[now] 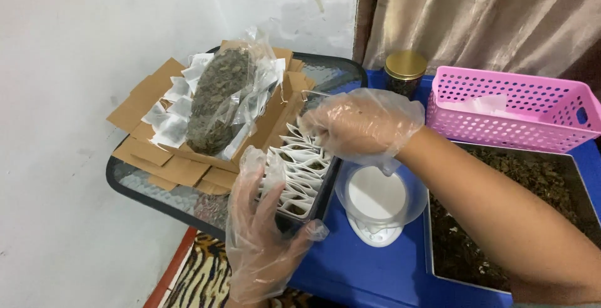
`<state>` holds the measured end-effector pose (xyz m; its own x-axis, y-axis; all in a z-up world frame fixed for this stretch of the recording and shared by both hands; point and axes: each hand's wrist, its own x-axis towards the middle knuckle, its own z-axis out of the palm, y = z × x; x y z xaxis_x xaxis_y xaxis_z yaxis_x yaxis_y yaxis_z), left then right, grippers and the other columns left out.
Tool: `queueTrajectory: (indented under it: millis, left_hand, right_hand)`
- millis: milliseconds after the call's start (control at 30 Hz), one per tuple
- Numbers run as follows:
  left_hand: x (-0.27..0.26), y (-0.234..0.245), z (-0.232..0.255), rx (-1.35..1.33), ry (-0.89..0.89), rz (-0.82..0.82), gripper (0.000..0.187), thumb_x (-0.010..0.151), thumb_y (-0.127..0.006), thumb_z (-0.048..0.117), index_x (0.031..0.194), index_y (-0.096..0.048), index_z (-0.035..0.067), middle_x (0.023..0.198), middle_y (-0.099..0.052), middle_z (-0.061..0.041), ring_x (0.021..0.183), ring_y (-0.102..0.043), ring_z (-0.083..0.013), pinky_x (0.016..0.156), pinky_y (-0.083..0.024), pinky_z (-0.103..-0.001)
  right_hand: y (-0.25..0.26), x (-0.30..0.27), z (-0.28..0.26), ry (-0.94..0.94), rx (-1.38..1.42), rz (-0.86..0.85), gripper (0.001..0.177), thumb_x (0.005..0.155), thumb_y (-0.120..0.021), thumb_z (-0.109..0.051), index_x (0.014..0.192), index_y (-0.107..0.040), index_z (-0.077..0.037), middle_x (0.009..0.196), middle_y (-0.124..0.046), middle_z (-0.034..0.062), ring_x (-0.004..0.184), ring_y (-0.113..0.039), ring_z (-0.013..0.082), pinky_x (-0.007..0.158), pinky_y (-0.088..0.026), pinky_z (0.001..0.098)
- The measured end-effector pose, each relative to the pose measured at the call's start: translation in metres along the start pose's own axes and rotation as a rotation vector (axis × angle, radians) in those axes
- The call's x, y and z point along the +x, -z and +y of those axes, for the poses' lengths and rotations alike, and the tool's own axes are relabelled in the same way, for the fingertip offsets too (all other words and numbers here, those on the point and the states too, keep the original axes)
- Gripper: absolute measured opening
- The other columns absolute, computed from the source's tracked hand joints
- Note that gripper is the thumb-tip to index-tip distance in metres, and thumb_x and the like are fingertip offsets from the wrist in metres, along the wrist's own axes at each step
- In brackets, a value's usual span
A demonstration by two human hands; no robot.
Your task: Manually filling small white tea bags with dried tea leaves from a tray and organizing them.
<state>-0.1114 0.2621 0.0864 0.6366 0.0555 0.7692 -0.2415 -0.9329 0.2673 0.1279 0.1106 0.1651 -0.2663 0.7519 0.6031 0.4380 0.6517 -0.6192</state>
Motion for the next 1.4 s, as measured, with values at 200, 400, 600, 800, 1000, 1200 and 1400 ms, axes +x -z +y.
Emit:
queueTrajectory:
  millis: [200, 400, 600, 800, 1000, 1200, 1400]
  left_hand:
    - [-0.002, 0.001, 0.001, -0.021, 0.038, 0.013, 0.067, 0.099, -0.055, 0.06, 0.152, -0.037, 0.023, 0.16, -0.039, -0.013, 0.15, -0.043, -0.0408, 0.12, -0.043, -0.061]
    - [-0.009, -0.005, -0.007, -0.026, 0.018, 0.042, 0.066, 0.095, -0.065, 0.055, 0.148, -0.044, 0.021, 0.157, -0.043, -0.015, 0.146, -0.047, -0.0433, 0.119, -0.043, -0.061]
    - [-0.014, -0.008, -0.008, 0.021, 0.049, 0.017, 0.071, 0.092, -0.065, 0.059, 0.148, -0.044, 0.022, 0.157, -0.044, -0.013, 0.147, -0.046, -0.0407, 0.12, -0.041, -0.062]
    - [-0.016, -0.007, -0.008, -0.026, 0.119, -0.038, 0.073, 0.089, -0.068, 0.058, 0.149, -0.043, 0.024, 0.159, -0.043, -0.012, 0.151, -0.04, -0.0425, 0.12, -0.037, -0.063]
    - [-0.019, -0.01, -0.009, 0.002, 0.095, -0.034, 0.075, 0.089, -0.067, 0.06, 0.151, -0.043, 0.024, 0.159, -0.041, -0.008, 0.153, -0.037, -0.0441, 0.121, -0.037, -0.065]
    - [-0.019, -0.012, -0.011, 0.028, 0.138, -0.039, 0.076, 0.085, -0.069, 0.063, 0.146, -0.047, 0.024, 0.155, -0.046, -0.009, 0.15, -0.041, -0.0455, 0.117, -0.041, -0.063]
    - [-0.013, -0.007, -0.005, -0.016, 0.05, 0.01, 0.072, 0.095, -0.063, 0.059, 0.154, -0.04, 0.025, 0.163, -0.037, -0.005, 0.158, -0.032, -0.0419, 0.125, -0.041, -0.063]
  right_hand:
    - [-0.014, 0.038, -0.026, -1.008, -0.792, -0.067, 0.022, 0.089, -0.05, -0.011, 0.075, -0.06, -0.024, 0.078, -0.061, -0.0076, 0.072, -0.055, 0.0089, 0.07, -0.047, 0.0289]
    - [-0.003, 0.043, -0.012, -1.105, -1.014, -0.023, 0.041, 0.111, -0.047, -0.028, 0.071, -0.052, -0.019, 0.07, -0.049, -0.0028, 0.064, -0.048, 0.0159, 0.068, -0.042, 0.0377]
    - [-0.001, 0.07, 0.001, -1.228, -0.951, -0.614, 0.046, 0.107, -0.042, -0.026, 0.152, -0.047, -0.023, 0.071, -0.059, 0.0054, 0.067, -0.062, 0.023, 0.06, -0.057, 0.0373]
    - [-0.019, 0.081, 0.013, -1.604, -0.709, -0.343, 0.089, 0.103, -0.024, -0.072, 0.094, -0.071, 0.003, 0.091, -0.062, 0.0129, 0.105, -0.064, 0.031, 0.108, -0.036, 0.0712]
    - [-0.027, 0.08, 0.017, -1.331, -0.755, -0.654, 0.037, 0.106, -0.033, -0.013, 0.074, -0.053, -0.01, 0.065, -0.035, -0.0013, 0.053, -0.034, 0.012, 0.047, -0.036, 0.0256]
    - [-0.029, 0.079, 0.019, -1.456, -0.653, -0.484, 0.072, 0.104, -0.011, -0.072, 0.058, -0.036, -0.022, 0.053, -0.033, -0.0053, 0.052, -0.034, 0.009, 0.066, -0.047, 0.0272]
    - [-0.029, 0.076, 0.023, -1.325, -0.59, -0.541, 0.051, 0.113, -0.028, -0.04, 0.076, -0.052, -0.013, 0.075, -0.042, -0.0017, 0.067, -0.046, 0.0133, 0.073, -0.048, 0.0314]
